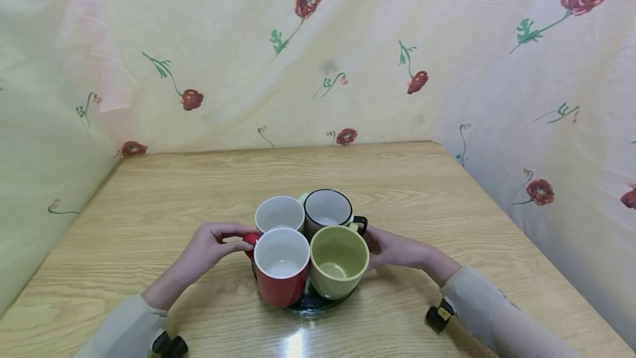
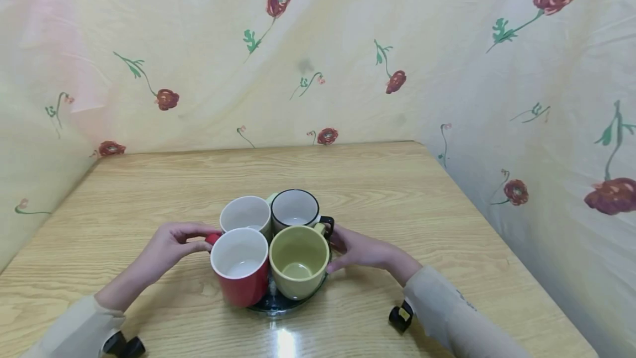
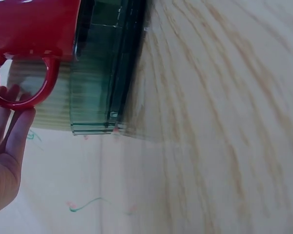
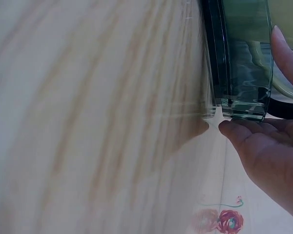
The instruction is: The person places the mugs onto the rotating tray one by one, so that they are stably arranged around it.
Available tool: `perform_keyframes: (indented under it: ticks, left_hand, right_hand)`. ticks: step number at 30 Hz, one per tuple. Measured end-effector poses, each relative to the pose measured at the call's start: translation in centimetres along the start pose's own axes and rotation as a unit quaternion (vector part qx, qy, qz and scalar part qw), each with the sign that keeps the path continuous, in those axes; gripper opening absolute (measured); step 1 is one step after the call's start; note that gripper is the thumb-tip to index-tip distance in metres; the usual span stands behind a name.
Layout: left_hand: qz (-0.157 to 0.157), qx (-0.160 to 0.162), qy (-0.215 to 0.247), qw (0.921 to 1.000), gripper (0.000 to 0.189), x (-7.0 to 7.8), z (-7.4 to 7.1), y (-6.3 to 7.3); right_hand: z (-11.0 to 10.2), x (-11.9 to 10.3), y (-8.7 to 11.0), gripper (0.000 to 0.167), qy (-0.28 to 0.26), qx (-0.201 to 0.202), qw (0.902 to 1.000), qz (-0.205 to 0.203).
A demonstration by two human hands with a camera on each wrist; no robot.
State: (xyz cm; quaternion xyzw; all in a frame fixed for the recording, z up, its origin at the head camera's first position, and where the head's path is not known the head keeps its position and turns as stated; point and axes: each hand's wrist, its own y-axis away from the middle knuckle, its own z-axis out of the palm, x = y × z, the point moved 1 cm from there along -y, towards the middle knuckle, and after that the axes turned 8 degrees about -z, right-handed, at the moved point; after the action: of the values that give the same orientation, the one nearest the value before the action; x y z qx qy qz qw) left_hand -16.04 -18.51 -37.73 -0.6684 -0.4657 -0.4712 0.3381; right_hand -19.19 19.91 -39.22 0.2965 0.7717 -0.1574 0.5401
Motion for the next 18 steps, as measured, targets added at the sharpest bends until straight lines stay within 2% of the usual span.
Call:
perform_keyframes:
  ticks: [3, 11, 18]
  left_hand:
    - [-0.01, 0.013, -0.001, 0.9999, 0.037, 0.1, 0.0, 0.2]
    - [0.01, 0.026, 0.004, 0.9996, 0.041, 0.2, 0.1, 0.9]
    - [0.018, 0.026, 0.014, 0.9994, 0.043, 0.1, 0.2, 1.5]
  right_hand:
    - [0.0, 0.1, 0.0, 0.084, 0.001, 0.0, 1.0, 0.002]
    - [0.1, 0.1, 0.2, 0.081, 0.009, 0.005, 0.9999, -0.003]
    - [0.6, 0.0, 0.3, 0.09, -0.006, 0.01, 0.9999, -0.012]
